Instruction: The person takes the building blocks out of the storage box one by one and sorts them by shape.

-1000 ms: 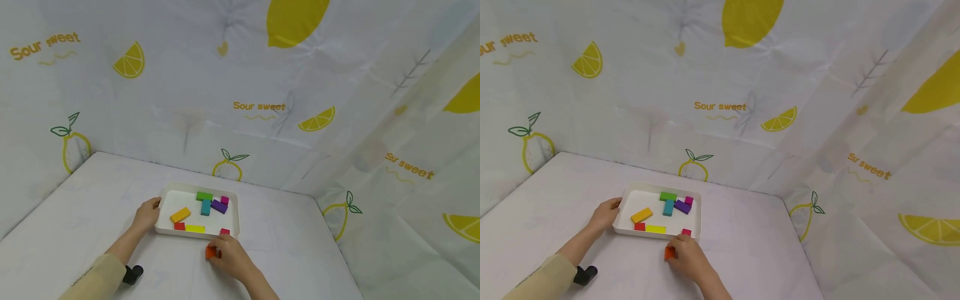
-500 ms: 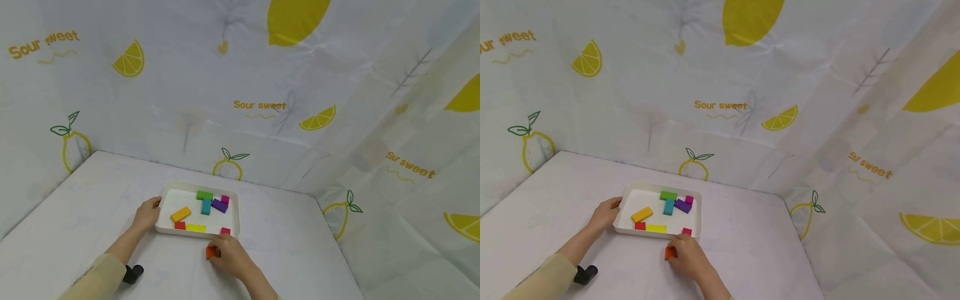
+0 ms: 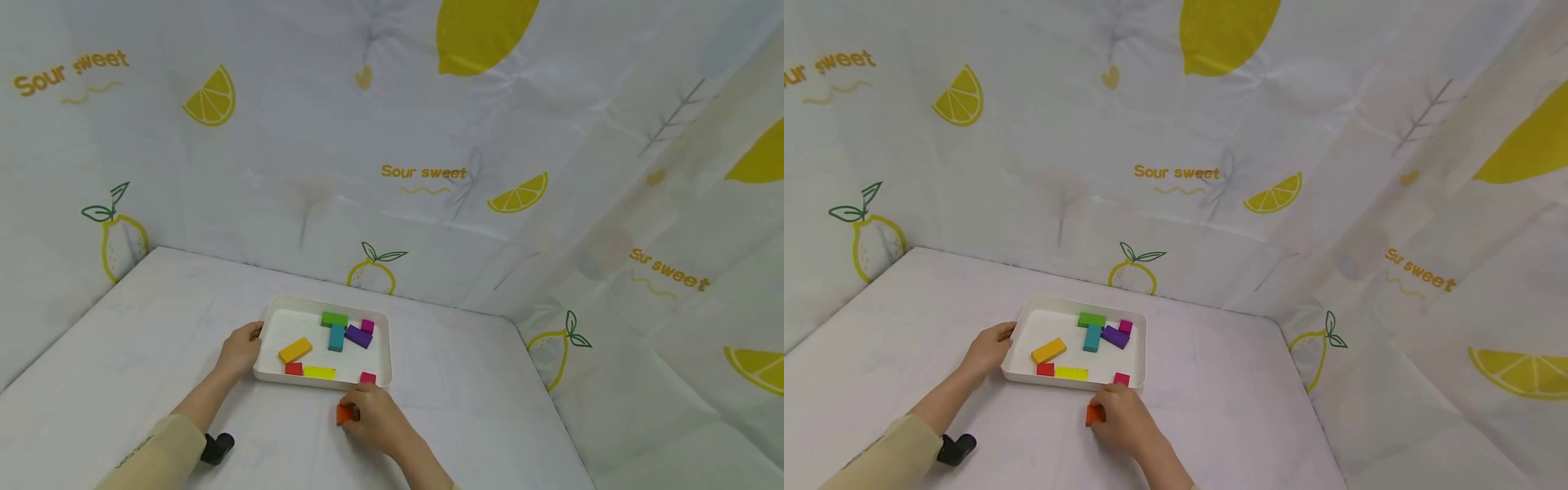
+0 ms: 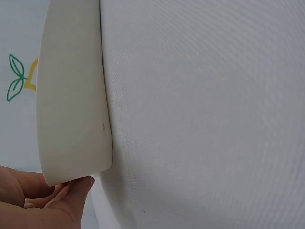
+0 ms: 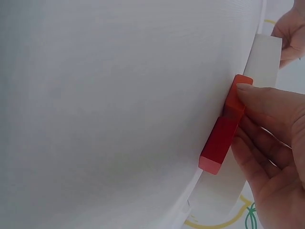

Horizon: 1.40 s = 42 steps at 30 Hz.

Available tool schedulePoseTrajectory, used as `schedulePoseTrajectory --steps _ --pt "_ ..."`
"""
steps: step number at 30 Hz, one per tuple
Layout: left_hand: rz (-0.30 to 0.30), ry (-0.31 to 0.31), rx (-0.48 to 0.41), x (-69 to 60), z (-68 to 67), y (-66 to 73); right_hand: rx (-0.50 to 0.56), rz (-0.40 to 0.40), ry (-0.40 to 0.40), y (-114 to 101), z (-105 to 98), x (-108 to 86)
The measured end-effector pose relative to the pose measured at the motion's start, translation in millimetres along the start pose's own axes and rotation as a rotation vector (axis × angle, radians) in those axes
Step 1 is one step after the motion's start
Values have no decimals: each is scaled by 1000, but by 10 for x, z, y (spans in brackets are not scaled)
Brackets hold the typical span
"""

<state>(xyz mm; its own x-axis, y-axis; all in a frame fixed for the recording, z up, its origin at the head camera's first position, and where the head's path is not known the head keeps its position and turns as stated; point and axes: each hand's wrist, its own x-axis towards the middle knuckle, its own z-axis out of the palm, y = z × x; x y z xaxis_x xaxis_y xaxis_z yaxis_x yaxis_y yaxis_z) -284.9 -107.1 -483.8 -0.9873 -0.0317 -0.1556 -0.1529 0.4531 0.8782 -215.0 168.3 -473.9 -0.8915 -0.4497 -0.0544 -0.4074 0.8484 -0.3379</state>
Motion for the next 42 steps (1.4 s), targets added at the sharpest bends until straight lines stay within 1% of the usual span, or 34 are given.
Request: schedulePoseTrajectory --steps 4,9,12,17,20,24,28,31,36,42 --pt "5 3 1 -6 -3 7 -14 -4 -5 -7 -28 -14" --pt "10 6 2 -23 -2 28 17 -37 13 -17 -132 -23" --pt "6 6 -2 -33 5 31 14 -50 47 -16 -210 -6" --pt "1 5 -3 -26 5 29 10 -33 123 14 -352 74" --pt "-1 5 2 -20 7 20 21 -54 170 54 -437 124" --pt "-1 7 3 -19 8 21 14 -77 204 136 -529 206" --pt "-1 6 1 -21 10 24 8 -22 177 228 -586 295" --pt "2 9 7 -21 12 22 3 23 138 290 -591 341" --pt "9 18 17 -22 13 26 2 57 77 381 -546 376" --pt "9 20 15 -41 9 37 0 83 33 438 -476 417"
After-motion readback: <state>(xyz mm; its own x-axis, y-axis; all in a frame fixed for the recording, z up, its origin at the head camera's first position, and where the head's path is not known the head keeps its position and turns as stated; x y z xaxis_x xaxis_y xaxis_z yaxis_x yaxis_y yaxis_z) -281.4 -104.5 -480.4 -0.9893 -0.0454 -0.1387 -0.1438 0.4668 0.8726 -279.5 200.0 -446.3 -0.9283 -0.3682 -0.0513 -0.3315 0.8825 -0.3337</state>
